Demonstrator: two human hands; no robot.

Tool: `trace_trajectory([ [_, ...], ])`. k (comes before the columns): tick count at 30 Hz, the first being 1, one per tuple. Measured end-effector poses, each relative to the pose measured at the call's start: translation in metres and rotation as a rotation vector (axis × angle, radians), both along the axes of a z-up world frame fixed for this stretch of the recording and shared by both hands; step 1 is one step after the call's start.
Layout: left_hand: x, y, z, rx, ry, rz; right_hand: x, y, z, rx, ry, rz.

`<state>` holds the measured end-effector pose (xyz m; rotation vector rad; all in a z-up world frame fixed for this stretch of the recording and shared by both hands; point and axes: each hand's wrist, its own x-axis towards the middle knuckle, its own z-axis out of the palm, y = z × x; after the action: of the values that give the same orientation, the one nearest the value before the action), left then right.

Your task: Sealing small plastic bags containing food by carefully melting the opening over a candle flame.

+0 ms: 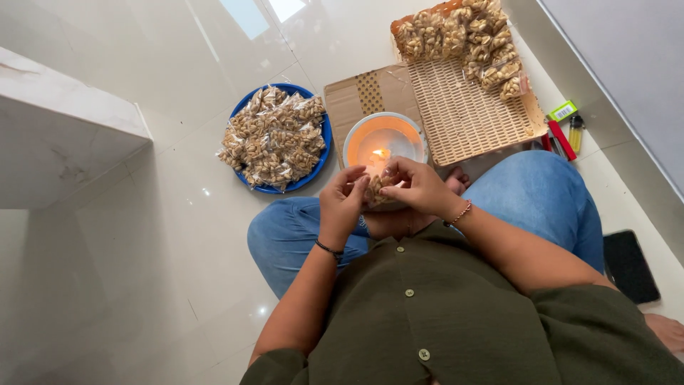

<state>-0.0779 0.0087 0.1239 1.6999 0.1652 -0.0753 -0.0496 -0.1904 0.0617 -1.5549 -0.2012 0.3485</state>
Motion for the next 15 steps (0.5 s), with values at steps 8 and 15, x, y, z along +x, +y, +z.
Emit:
trace_trajectory([
  [8, -0.002, -0.01, -0.039, -0.226, 0.04, -0.038, -0.008, 0.018, 0.044, -0.327, -0.684, -0.235],
  [15, 0.003, 0.003, -0.054, -0.434, -0.019, 0.006, -0.003, 0.003, 0.027, -0.237, -0.719, -0.253],
])
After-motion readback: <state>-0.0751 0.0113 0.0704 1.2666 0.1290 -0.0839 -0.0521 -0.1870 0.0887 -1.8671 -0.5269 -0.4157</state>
